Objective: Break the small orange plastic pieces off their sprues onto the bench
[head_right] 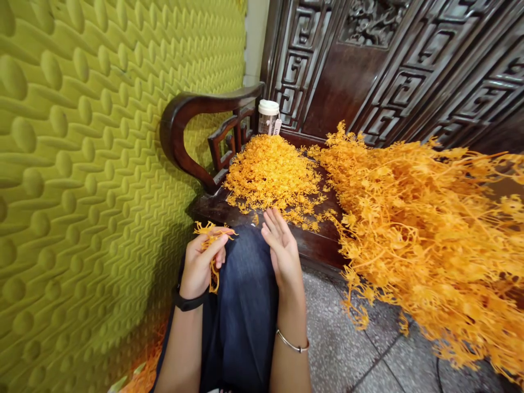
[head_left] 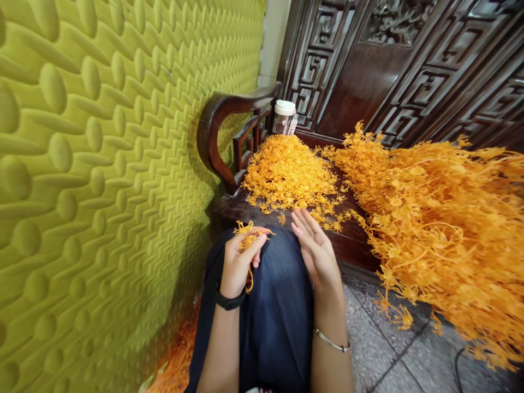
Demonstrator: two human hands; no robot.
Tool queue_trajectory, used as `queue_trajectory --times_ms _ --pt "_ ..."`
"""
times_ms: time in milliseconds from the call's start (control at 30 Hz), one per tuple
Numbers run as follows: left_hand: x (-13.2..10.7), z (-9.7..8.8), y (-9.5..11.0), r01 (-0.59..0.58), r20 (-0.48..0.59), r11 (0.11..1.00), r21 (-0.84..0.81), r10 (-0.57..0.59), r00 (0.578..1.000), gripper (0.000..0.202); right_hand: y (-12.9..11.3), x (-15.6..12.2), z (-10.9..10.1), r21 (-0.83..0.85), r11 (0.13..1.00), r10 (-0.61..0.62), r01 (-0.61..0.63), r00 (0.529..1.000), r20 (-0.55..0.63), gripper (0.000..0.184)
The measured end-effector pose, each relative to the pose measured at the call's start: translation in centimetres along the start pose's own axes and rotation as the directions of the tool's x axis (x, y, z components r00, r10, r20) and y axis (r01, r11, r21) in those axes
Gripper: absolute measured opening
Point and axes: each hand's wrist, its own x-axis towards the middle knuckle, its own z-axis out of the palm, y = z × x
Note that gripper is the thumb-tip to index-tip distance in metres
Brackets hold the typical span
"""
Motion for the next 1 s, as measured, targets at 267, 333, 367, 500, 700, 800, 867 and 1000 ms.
queue_trajectory --times_ms 267,333,367,500,700,800,867,1000 --pt "0.1 -0.1 0.0 0.004 0.003 1.0 -0.003 -0.004 1.0 0.022 -0.2 0.3 -0.5 -0.097 0.99 0.092 -0.104 0.989 -0.117 0.017" --pt "0.0 -0.1 0.0 0.003 0.006 1.0 0.0 -0.003 1.0 0.022 -0.3 0.2 -0.3 -0.141 0.985 0.079 -0.095 0.99 -0.118 0.015" --pt "0.0 -0.1 0.0 0.002 0.008 1.0 0.0 -0.002 1.0 0.022 -0.4 0.2 -0.3 -0.155 0.984 0.068 -0.084 0.992 -0.107 0.015" --pt "0.0 0.0 0.1 -0.001 0.028 0.999 0.033 0.0 1.0 0.023 -0.7 -0.3 0.0 -0.175 0.984 -0.048 0.041 0.998 -0.033 0.012" --pt "0.0 -0.2 0.0 -0.01 0.054 0.993 0.119 0.003 0.999 0.022 -0.2 -0.2 0.0 -0.368 0.926 -0.104 0.087 0.994 -0.027 0.022" --pt "0.1 -0.4 -0.2 -0.015 0.048 0.993 0.113 0.01 0.999 0.022 0.4 0.6 -0.2 -0.472 0.881 -0.069 0.029 0.995 -0.068 0.043" --pt "0.2 -0.4 -0.2 -0.023 0.048 0.994 0.107 0.018 0.999 0.022 0.7 1.5 -0.4 -0.489 0.872 -0.019 -0.013 0.998 -0.06 0.051" --pt "0.3 -0.2 -0.2 -0.04 0.045 0.994 0.102 0.036 0.998 0.023 1.3 3.4 -0.8 -0.469 0.875 0.165 -0.121 0.985 0.055 0.059"
